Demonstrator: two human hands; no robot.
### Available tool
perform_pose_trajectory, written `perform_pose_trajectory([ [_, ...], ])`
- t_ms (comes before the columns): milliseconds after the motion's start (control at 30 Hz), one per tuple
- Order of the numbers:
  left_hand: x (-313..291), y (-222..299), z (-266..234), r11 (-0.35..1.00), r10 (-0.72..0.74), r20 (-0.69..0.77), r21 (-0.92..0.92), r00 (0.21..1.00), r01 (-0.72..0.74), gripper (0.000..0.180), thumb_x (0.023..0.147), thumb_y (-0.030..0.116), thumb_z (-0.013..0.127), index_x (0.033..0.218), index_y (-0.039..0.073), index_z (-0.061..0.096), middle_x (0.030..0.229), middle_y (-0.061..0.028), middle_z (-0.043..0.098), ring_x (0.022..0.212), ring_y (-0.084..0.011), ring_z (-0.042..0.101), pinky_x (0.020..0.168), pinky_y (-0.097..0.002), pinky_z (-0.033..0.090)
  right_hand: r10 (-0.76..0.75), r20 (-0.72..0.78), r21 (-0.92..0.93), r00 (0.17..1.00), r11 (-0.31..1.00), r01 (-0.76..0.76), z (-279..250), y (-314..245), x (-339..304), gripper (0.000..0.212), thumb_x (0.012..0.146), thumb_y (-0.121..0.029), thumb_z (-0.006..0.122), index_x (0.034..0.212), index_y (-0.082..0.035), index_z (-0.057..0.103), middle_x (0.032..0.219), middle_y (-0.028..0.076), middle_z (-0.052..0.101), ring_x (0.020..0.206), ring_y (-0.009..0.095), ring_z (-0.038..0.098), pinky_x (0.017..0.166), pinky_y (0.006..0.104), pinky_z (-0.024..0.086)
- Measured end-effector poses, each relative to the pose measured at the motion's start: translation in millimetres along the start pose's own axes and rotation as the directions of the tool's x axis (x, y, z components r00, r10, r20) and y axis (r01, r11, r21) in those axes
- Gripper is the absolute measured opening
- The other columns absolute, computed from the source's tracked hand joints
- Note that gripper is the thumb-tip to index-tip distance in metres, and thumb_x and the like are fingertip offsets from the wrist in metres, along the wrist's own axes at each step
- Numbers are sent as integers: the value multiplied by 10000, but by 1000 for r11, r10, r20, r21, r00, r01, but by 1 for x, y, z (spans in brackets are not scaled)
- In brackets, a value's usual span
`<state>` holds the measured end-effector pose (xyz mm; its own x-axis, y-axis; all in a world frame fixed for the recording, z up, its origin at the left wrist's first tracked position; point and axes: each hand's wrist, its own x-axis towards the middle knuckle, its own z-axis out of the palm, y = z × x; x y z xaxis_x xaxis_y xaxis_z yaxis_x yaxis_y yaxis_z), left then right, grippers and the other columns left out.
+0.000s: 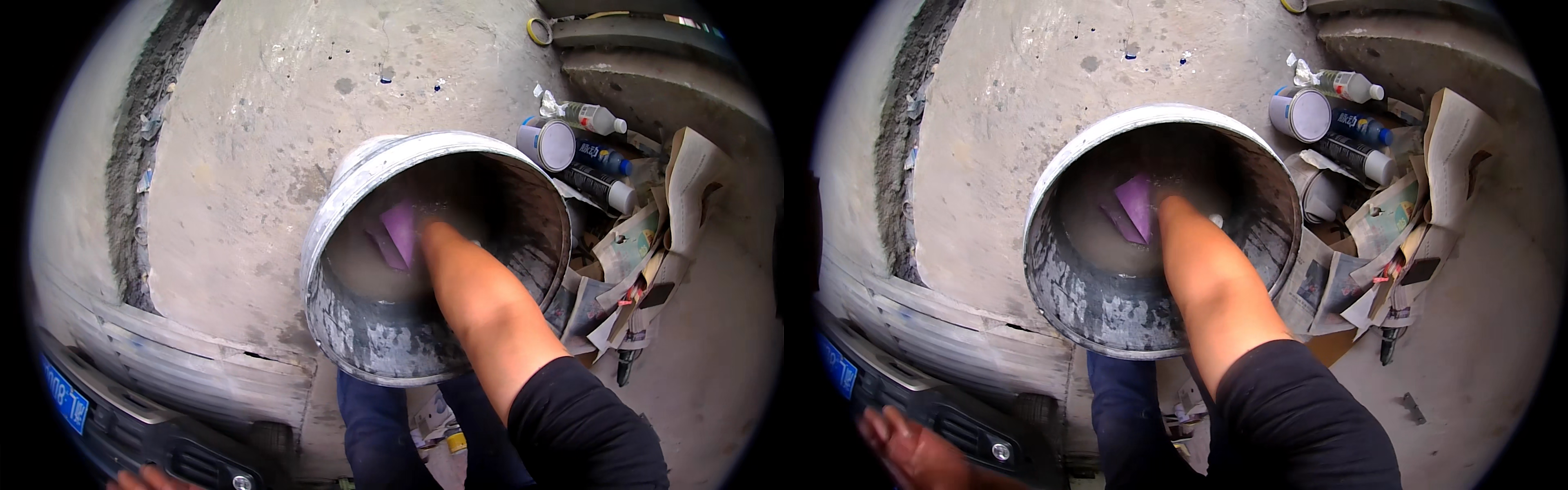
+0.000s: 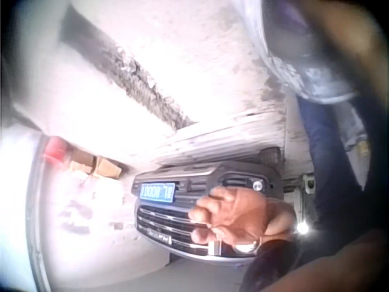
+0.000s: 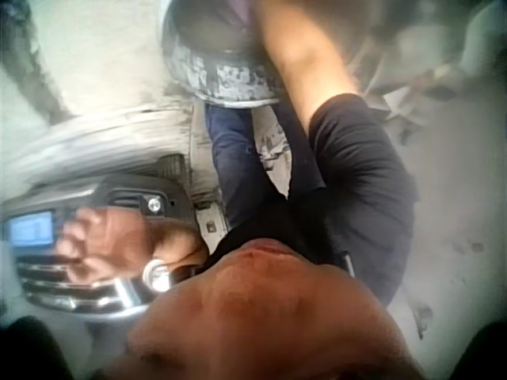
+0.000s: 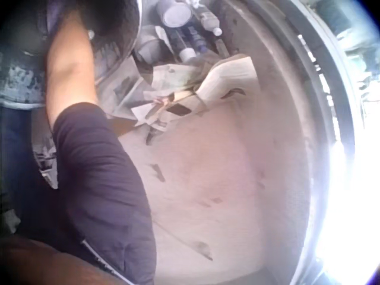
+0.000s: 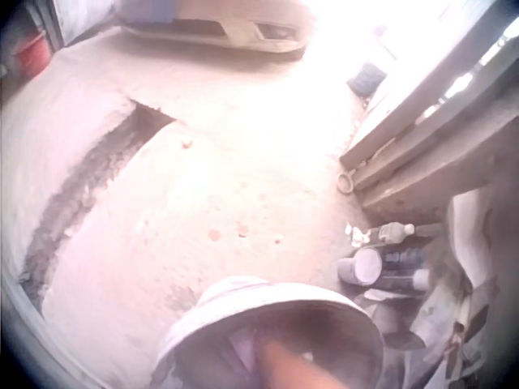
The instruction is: The person sands the front fender of a gray car using a sanding block and water from a plastic bottle. They move around the vehicle, wet the surface, and sand the primed area near the wheel arch and door gap.
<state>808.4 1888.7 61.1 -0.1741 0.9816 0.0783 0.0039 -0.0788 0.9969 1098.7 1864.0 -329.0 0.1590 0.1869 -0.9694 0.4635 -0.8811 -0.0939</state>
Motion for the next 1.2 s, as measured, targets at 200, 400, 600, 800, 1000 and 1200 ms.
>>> perform_pose_trajectory([
  [200, -27, -25, -3, 946, -321, -36, 29, 946, 322, 372, 946, 126, 477, 1299, 20, 434, 1137, -131, 506, 1002, -198, 492, 834, -303, 446, 25, -29, 86, 999, 996, -22, 11, -6, 7, 576, 864, -320, 607, 1347, -23, 510, 1387, 211, 492, 1291, 324, 469, 1054, 373, 382],
  [400, -44, -34, 16, 916, -394, -83, 46, 915, 398, 373, 948, 99, 453, 1310, 15, 425, 1146, -95, 465, 943, -150, 467, 804, -253, 410, 80, -101, 194, 992, 979, -59, 18, -11, -3, 589, 863, -326, 617, 1344, -5, 506, 1370, 217, 509, 1274, 328, 489, 1041, 365, 394],
  [600, -51, -35, 34, 875, -470, -111, 70, 876, 479, 337, 924, 39, 491, 1258, 8, 461, 1120, -100, 512, 913, -151, 503, 762, -256, 448, 208, -261, 332, 943, 936, -114, 4, -4, -43, 603, 862, -332, 626, 1341, 13, 503, 1353, 223, 527, 1257, 332, 509, 1028, 358, 406],
  [800, -68, -43, 71, 824, -535, -4, 217, 845, 523, 284, 917, 14, 506, 1200, -15, 501, 1067, -114, 570, 869, -158, 558, 717, -276, 479, -34, -300, 762, 953, 593, 261, -8, 20, -98, 607, 859, -314, 660, 1319, 52, 508, 1300, 229, 567, 1223, 280, 536, 997, 322, 417],
  [1000, -85, -64, 97, 704, -707, 247, 332, 663, 628, 350, 942, 112, 562, 1263, -6, 483, 1159, -122, 579, 965, -164, 604, 795, -276, 506, -209, -463, 662, 861, 565, 493, -22, 13, -212, 447, 863, -249, 699, 1216, 0, 582, 1080, 105, 670, 998, 187, 607, 890, 315, 464],
  [1200, -91, -105, 134, 627, -778, 321, 450, 540, 636, 464, 996, 284, 504, 1349, -10, 436, 1232, -121, 557, 981, -174, 596, 800, -293, 502, -295, -440, 847, 848, 179, 501, -13, 40, -238, 389, 871, -243, 720, 1153, -8, 593, 1107, 72, 651, 1015, 147, 603, 896, 302, 468],
])
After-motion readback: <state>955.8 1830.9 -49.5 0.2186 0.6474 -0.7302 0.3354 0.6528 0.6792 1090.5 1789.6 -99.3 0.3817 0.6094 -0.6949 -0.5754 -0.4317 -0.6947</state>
